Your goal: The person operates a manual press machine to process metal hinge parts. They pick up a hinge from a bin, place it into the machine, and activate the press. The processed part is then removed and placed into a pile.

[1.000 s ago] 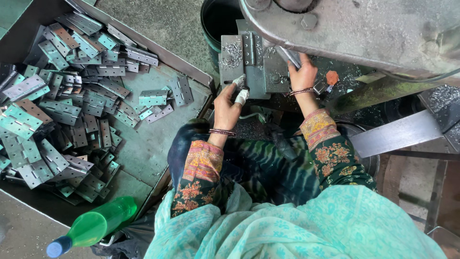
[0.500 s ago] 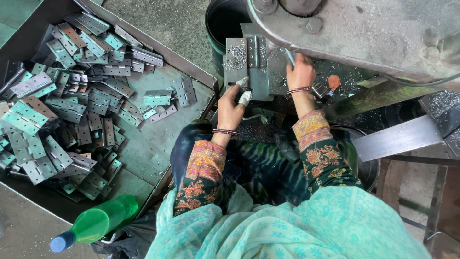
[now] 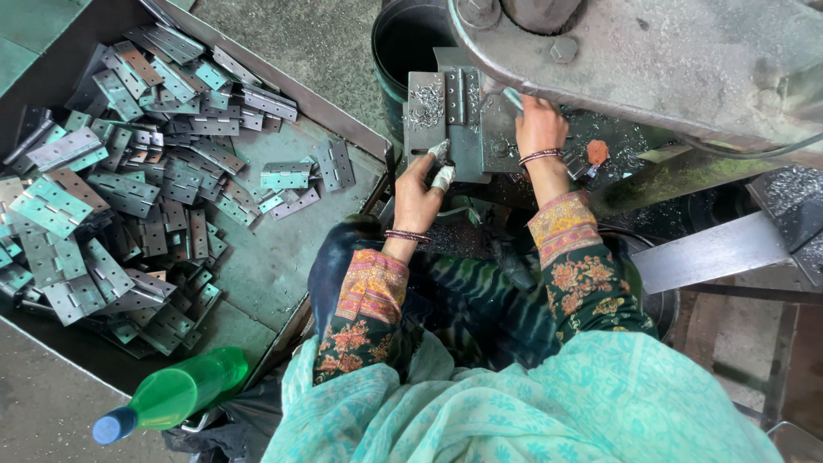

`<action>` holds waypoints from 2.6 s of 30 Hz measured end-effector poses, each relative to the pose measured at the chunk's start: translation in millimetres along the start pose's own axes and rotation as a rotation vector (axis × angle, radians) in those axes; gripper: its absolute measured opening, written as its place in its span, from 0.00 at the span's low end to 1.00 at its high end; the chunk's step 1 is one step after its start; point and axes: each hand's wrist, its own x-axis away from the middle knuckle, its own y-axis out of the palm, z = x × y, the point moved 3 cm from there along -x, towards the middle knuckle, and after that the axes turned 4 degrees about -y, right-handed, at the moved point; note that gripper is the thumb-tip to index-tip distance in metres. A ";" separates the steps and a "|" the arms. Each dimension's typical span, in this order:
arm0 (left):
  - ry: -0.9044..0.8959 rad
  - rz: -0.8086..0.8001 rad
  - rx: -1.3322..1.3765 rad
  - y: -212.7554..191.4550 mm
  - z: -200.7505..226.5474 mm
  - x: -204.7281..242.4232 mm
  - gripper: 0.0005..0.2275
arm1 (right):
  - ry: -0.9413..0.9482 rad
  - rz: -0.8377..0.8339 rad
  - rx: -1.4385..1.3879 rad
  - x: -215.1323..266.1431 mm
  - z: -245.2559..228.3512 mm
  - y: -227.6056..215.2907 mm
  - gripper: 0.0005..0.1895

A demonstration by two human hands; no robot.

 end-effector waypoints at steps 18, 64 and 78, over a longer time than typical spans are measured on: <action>0.050 0.013 -0.018 -0.4 -2.6 0.6 0.21 | -0.131 -0.080 0.275 -22.3 -1.1 7.1 0.13; 0.197 -0.002 -0.510 22.4 -9.8 4.8 0.18 | 0.470 -0.539 -1.641 125.9 -70.6 -20.2 0.42; 0.196 -0.348 -1.076 66.9 -17.0 13.5 0.25 | 0.373 -0.626 -1.302 147.7 -58.9 -43.0 0.46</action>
